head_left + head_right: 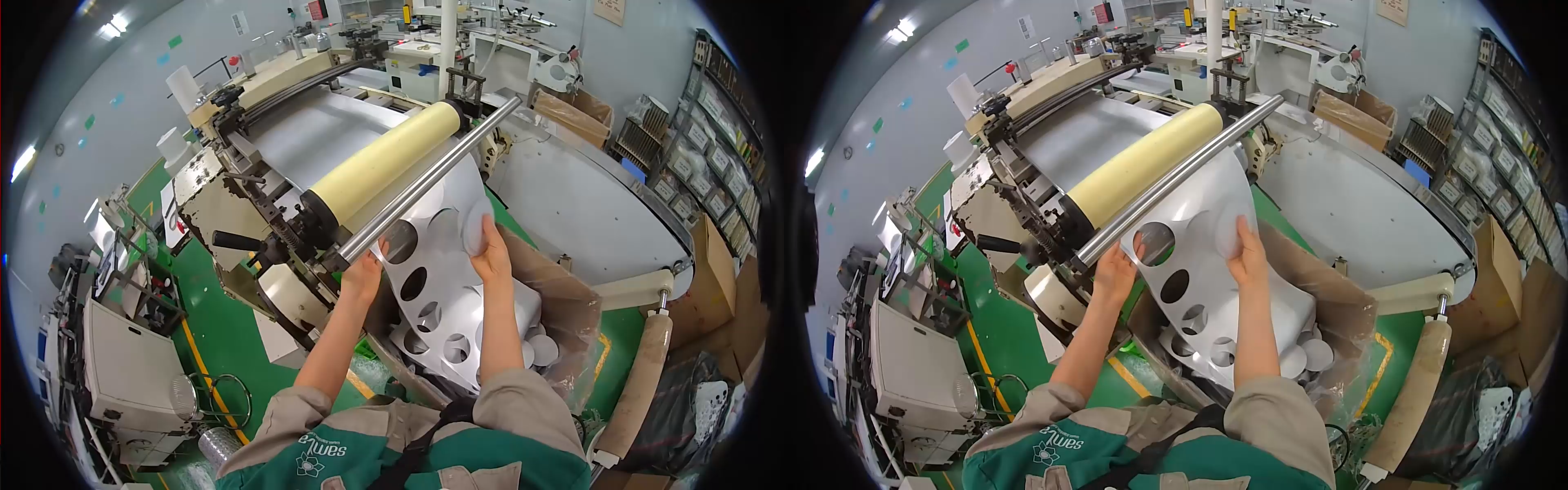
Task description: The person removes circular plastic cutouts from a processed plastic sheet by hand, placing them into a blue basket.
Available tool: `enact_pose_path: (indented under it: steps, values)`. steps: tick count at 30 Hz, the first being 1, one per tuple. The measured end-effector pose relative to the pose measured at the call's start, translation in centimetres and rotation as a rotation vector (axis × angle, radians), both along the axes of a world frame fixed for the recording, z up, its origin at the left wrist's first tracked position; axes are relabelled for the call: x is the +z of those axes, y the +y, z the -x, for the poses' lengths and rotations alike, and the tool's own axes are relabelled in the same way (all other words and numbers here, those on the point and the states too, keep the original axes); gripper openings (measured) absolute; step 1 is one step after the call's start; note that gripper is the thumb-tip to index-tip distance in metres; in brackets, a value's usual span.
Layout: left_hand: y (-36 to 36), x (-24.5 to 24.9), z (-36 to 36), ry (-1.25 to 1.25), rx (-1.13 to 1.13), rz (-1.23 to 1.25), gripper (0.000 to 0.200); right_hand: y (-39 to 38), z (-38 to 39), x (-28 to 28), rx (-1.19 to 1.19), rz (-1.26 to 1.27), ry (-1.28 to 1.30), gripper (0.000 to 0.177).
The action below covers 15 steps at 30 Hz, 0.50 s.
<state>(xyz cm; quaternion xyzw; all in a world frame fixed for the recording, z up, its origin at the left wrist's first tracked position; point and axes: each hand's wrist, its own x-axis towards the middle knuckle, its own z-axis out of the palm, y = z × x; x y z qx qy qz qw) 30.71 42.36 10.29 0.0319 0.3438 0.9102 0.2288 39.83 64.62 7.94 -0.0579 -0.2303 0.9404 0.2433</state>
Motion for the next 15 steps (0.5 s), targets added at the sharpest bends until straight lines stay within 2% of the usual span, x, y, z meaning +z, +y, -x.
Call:
enact_pose_path:
  steps: [4,5,7,11,13,15]
  values:
    - [0.2,1.4,-0.9,-0.294,-0.252,-0.212,0.037,-1.8,1.7,2.1,0.033,-0.345,-0.113,0.038]
    - [0.6,1.9,-2.0,-0.239,-0.205,-0.078,0.037,-2.4,2.4,2.5,0.049,-0.454,-0.164,0.041]
    - [1.0,0.5,-1.5,-0.141,-0.142,-0.065,0.038,-4.0,3.0,4.5,0.043,-0.566,-0.21,0.039]
    - [1.3,-1.4,-0.2,0.025,-0.134,-0.009,0.036,-5.2,5.3,3.0,0.138,-0.785,-0.268,0.045]
    - [1.5,-1.8,-0.8,0.076,-0.129,0.067,0.035,-5.4,4.8,3.0,0.276,-0.782,-0.313,0.043]
    - [0.9,-1.7,-1.0,0.03,-0.208,0.077,0.034,-5.2,3.6,2.5,0.209,-0.699,-0.351,0.04]
